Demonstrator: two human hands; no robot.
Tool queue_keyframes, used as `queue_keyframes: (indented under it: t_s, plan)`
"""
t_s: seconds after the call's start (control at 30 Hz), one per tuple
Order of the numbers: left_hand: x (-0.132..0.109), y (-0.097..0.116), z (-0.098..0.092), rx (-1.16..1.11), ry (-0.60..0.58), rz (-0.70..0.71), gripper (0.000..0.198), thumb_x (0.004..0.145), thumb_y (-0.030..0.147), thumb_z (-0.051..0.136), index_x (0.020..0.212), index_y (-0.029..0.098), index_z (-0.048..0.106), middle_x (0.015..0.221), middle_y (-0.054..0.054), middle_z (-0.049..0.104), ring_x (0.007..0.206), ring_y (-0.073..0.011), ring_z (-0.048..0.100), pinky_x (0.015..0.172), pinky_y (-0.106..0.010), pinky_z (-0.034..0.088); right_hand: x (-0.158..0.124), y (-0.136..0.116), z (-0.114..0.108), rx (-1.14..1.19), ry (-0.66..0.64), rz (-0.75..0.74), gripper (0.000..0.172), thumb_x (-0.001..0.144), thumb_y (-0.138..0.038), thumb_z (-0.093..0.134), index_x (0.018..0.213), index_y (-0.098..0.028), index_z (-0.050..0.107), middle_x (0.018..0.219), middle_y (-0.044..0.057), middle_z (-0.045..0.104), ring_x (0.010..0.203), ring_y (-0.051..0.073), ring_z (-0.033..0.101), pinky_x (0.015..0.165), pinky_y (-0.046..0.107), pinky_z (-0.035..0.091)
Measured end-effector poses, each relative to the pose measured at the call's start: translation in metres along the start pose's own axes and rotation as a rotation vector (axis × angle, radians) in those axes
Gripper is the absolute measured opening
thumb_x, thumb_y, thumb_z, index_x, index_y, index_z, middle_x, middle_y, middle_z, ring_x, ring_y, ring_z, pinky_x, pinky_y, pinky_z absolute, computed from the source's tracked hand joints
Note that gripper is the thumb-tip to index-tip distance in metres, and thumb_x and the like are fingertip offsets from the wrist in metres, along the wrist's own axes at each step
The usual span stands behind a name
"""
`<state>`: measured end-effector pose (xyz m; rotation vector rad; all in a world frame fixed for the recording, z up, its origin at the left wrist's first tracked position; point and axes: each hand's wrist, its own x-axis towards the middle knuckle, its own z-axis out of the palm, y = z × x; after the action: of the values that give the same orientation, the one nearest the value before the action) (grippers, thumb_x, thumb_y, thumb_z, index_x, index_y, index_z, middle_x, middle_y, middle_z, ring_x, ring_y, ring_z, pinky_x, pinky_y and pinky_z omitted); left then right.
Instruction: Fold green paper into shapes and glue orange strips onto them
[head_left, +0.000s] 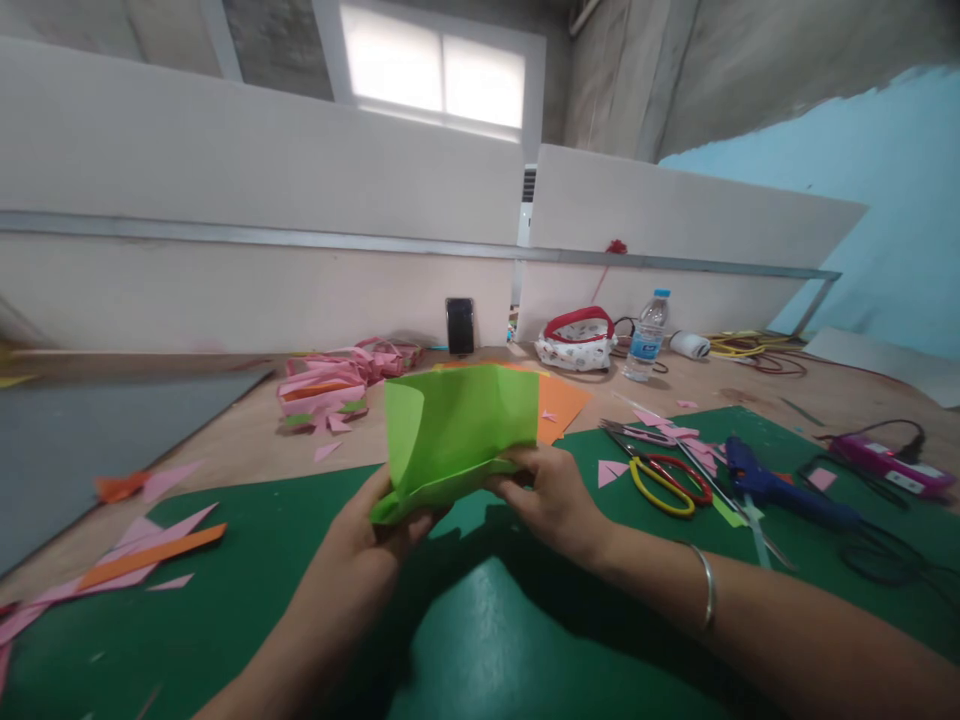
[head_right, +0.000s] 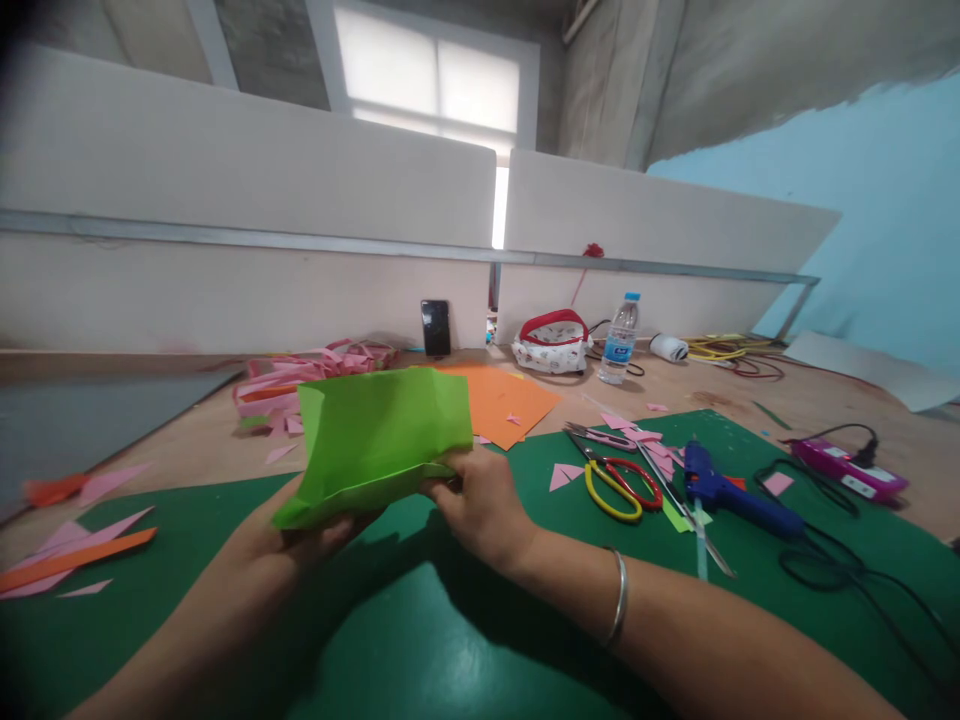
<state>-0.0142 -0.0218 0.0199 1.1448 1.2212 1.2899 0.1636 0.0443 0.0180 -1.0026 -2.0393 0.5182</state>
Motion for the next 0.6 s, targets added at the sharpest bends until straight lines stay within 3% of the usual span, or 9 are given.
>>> queue_keyframes:
  t_s: [0.23,0.37,0.5,0.6]
  plan:
    - [-0.002,0.002,0.002,0.041,0.003,0.062,0.035,0.074,0.034,0.068,0.106,0.025,0.06,0.108,-0.004,0.067,0.105,-0.028,0.057,0.096,-0.042,0.041,-0.001,0.002,-0.001,-0.022,-0.001,-0.04,0.005,0.075,-0.01,0.067,0.077,-0.015,0.067,0.071,0.002,0.067,0.064,0.014,0.06,0.06,0.024,0.045]
    - [-0.004,0.006,0.002,0.063,0.017,0.049,0.032,0.075,0.033,0.067,0.104,0.022,0.062,0.108,-0.005,0.068,0.103,-0.0265,0.059,0.093,-0.038,0.043,-0.003,0.0,-0.008,0.006,-0.019,-0.086,0.022,0.075,-0.009,0.065,0.096,-0.016,0.064,0.091,0.005,0.067,0.078,0.015,0.062,0.069,0.027,0.051]
    - [-0.007,0.01,0.003,0.058,0.091,0.046,0.037,0.075,0.033,0.066,0.11,0.022,0.059,0.111,-0.005,0.069,0.105,-0.0258,0.061,0.088,-0.034,0.046,-0.001,0.001,-0.017,0.052,0.13,-0.175,0.035,0.076,-0.014,0.065,0.109,-0.02,0.056,0.115,0.009,0.058,0.105,0.02,0.055,0.081,0.033,0.052]
    - [-0.007,0.01,0.004,0.099,0.111,0.054,0.038,0.076,0.033,0.064,0.111,0.021,0.057,0.111,-0.006,0.069,0.105,-0.0252,0.061,0.087,-0.032,0.046,0.001,0.001,-0.022,0.042,0.26,-0.194,0.031,0.077,-0.014,0.064,0.105,-0.02,0.053,0.117,0.01,0.054,0.109,0.022,0.052,0.081,0.034,0.052]
